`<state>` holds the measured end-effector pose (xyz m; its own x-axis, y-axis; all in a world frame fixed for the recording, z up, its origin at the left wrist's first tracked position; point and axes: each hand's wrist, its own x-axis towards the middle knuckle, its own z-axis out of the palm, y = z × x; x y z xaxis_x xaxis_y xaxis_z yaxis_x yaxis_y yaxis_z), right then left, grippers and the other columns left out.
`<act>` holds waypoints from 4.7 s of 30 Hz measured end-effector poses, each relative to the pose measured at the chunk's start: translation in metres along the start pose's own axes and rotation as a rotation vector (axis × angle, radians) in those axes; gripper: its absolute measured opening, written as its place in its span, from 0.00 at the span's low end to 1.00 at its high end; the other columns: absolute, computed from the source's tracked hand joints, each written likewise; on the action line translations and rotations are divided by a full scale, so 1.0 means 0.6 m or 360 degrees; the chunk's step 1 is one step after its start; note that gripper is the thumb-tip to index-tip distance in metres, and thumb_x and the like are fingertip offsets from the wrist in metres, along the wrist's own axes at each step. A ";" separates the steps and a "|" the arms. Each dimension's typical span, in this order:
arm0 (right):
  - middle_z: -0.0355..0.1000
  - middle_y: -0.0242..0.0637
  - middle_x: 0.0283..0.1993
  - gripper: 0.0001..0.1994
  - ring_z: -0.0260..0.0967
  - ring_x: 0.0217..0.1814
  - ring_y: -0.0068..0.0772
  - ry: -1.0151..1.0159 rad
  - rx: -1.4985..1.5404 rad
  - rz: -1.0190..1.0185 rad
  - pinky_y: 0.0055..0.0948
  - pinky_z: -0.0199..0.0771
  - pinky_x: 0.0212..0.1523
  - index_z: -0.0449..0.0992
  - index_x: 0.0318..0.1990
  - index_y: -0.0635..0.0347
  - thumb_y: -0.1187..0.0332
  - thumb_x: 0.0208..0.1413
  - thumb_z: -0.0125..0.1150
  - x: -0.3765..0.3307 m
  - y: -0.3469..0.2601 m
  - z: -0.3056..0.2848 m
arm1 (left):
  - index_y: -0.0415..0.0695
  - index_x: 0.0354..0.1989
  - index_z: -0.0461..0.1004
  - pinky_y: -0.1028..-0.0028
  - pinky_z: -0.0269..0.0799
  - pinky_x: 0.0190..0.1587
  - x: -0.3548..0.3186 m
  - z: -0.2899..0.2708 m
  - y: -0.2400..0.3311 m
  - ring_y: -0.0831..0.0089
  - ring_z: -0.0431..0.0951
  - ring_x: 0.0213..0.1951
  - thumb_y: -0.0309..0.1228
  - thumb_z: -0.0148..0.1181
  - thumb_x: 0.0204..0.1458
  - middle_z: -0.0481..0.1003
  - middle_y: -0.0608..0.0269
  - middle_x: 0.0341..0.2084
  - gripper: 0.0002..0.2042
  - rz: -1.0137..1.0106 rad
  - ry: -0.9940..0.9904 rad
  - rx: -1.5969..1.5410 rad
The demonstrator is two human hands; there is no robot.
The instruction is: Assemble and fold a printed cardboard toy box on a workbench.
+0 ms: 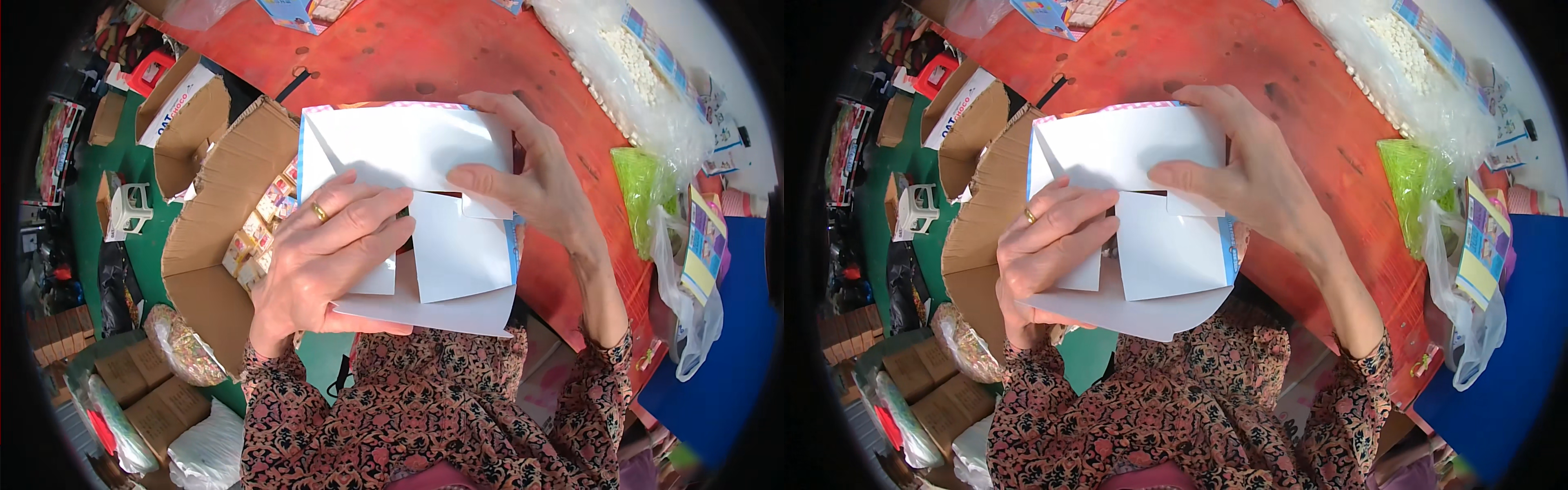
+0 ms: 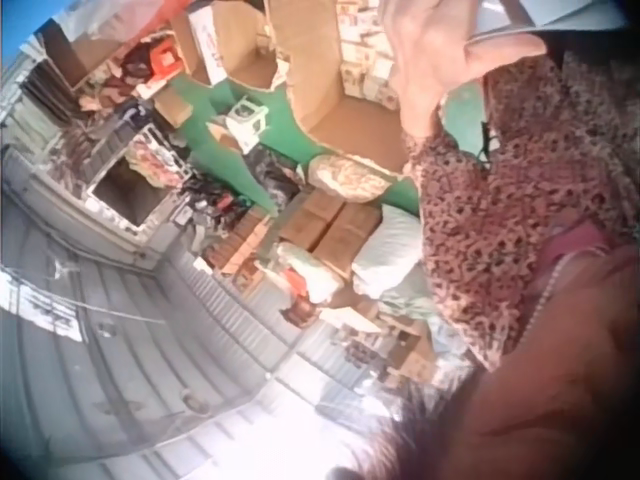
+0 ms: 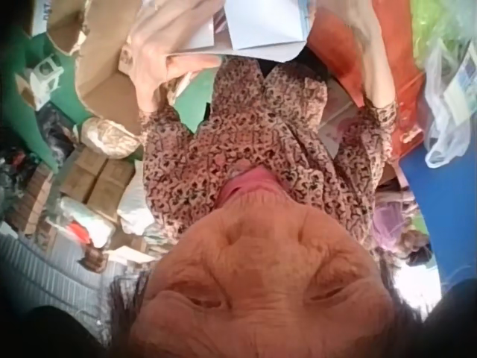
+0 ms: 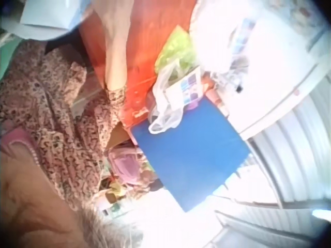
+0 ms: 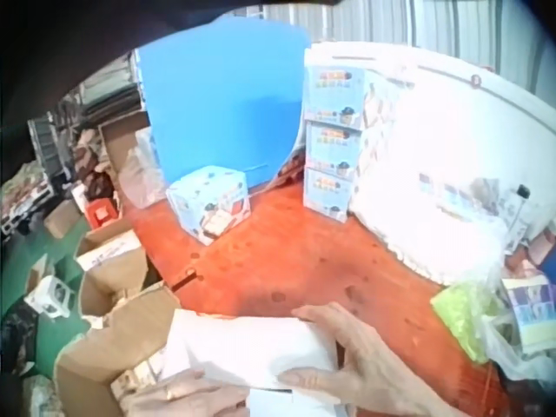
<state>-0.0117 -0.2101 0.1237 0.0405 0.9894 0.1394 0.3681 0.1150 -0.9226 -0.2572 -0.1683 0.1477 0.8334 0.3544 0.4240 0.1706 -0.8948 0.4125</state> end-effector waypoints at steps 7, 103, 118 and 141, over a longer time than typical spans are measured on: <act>0.62 0.39 0.55 0.43 0.64 0.52 0.37 -0.0201 -0.0072 -0.0060 0.32 0.68 0.46 0.61 0.62 0.61 0.62 0.36 0.77 -0.014 0.000 -0.020 | 0.34 0.38 0.78 0.53 0.67 0.55 -0.002 0.004 -0.006 0.47 0.72 0.50 0.59 0.64 0.32 0.75 0.50 0.45 0.36 0.0067 0.0065 -0.0012; 0.64 0.43 0.53 0.23 0.71 0.31 0.42 -0.0632 -0.0943 -0.0530 0.37 0.73 0.29 0.69 0.45 0.63 0.72 0.38 0.67 -0.113 -0.089 -0.044 | 0.42 0.59 0.66 0.31 0.45 0.58 0.099 0.009 -0.014 0.48 0.57 0.64 0.36 0.63 0.45 0.62 0.49 0.60 0.30 -0.0359 -0.0447 0.0243; 0.63 0.43 0.48 0.25 0.68 0.34 0.40 -0.0753 -0.1029 -0.0508 0.36 0.72 0.33 0.69 0.47 0.67 0.72 0.37 0.65 -0.110 -0.105 -0.042 | 0.40 0.59 0.65 0.36 0.49 0.55 0.105 -0.007 -0.020 0.49 0.61 0.61 0.42 0.62 0.47 0.62 0.48 0.59 0.31 -0.0305 -0.0540 0.0217; 0.75 0.35 0.36 0.10 0.72 0.35 0.26 -0.0330 -0.0469 -0.0510 0.28 0.73 0.35 0.76 0.39 0.69 0.80 0.47 0.60 -0.014 -0.046 -0.091 | 0.35 0.41 0.76 0.66 0.68 0.42 0.190 0.021 -0.100 0.64 0.76 0.42 0.38 0.53 0.52 0.76 0.49 0.37 0.18 -0.0358 -0.0454 -0.0437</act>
<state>0.0286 -0.2265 0.1676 -0.2930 0.9085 0.2978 0.5807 0.4166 -0.6994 -0.1656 -0.0776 0.1613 0.9097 0.4083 0.0762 0.2503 -0.6853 0.6839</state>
